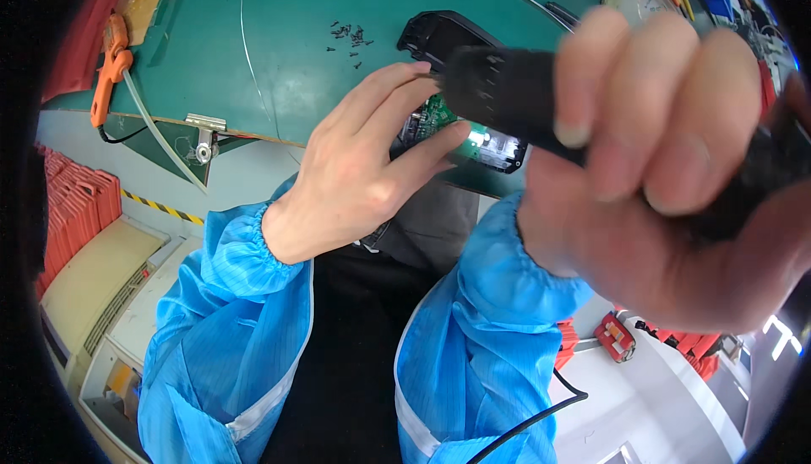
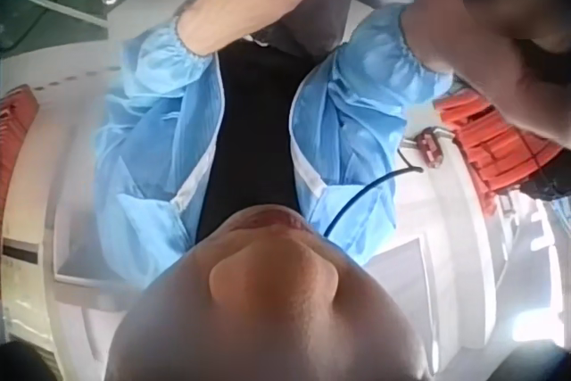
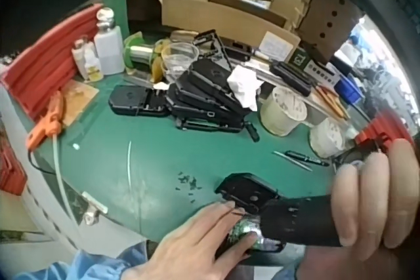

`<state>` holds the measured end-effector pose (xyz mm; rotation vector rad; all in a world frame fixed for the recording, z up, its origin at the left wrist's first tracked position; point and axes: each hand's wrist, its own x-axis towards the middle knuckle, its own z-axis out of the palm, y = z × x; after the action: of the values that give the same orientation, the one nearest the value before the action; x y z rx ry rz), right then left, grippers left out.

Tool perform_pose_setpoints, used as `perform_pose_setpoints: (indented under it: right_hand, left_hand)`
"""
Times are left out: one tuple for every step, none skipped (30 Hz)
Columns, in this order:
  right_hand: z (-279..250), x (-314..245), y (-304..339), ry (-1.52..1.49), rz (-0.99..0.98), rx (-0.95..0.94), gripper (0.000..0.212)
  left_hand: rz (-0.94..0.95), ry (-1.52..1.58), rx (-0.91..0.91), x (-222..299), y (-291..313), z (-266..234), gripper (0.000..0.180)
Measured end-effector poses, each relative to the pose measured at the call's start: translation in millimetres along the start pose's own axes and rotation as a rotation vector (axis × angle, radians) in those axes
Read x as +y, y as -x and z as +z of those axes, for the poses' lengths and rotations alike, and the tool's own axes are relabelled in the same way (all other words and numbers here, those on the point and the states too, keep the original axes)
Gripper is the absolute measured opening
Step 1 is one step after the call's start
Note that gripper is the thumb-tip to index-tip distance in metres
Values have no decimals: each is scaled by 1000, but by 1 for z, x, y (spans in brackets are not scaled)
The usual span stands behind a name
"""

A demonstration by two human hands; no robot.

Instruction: Assembling a handheld electronic device by placing a PCB into its casing and securing it with screws using an electric screwdriver.

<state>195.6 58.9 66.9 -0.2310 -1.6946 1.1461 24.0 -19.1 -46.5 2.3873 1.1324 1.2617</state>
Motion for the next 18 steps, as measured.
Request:
perform_pose_setpoints:
  right_hand:
    - [0, 3, -3, -7, 1, -18, 36]
    - [0, 6, -5, -13, 3, -36, 36]
    - [1, 8, -7, -19, 5, -54, 36]
    - [1, 11, -9, -24, 7, -72, 35]
    - [2, 11, -11, -25, 10, -87, 35]
    - [8, 16, -8, -22, 10, -86, 35]
    - [18, 25, -3, -33, 3, 16, 35]
    - [24, 31, -1, -52, -5, 114, 35]
    - [25, 32, -1, -55, -6, 111, 35]
    - [26, 33, -2, -59, -9, 119, 35]
    - [26, 34, -2, -64, -11, 126, 35]
    - [27, 34, -2, -69, -14, 134, 35]
    - [27, 32, -2, -65, -16, 145, 35]
    - [26, 30, -1, -62, -18, 156, 35]
    - [26, 28, 0, -60, -20, 167, 35]
    - [26, 26, 1, -57, -21, 178, 35]
    - [26, 23, 2, -54, -23, 190, 35]
    - [25, 17, 3, -55, -23, 189, 35]
  left_hand:
    - [3, 1, 0, -1, 0, 0, 41]
    - [7, 3, 1, -1, 0, 0, 39]
    - [6, 0, 2, -1, -1, -2, 39]
    - [-2, 1, -17, 1, -3, -5, 31]
    - [-6, 7, -37, 2, -5, -8, 24]
    - [-10, 14, -57, 3, -6, -9, 20]
    - [-7, 17, -57, 3, -6, -9, 20]
    - [-11, 16, -63, 2, -5, -10, 22]
    - [-14, 15, -69, 1, -4, -10, 26]
    - [-18, 15, -75, 1, -3, -11, 31]
    - [-19, 11, -74, 1, -3, -12, 31]
    - [-32, 6, -83, 2, -3, -15, 25]
    - [-39, 8, -94, 4, -5, -16, 21]
    - [-46, 10, -104, 5, -6, -16, 19]
    - [-43, 12, -104, 5, -6, -15, 19]
    - [-37, 22, -97, 4, -6, -14, 20]
    - [-31, 32, -90, 4, -7, -12, 22]
    - [-27, 37, -82, 3, -7, -11, 24]
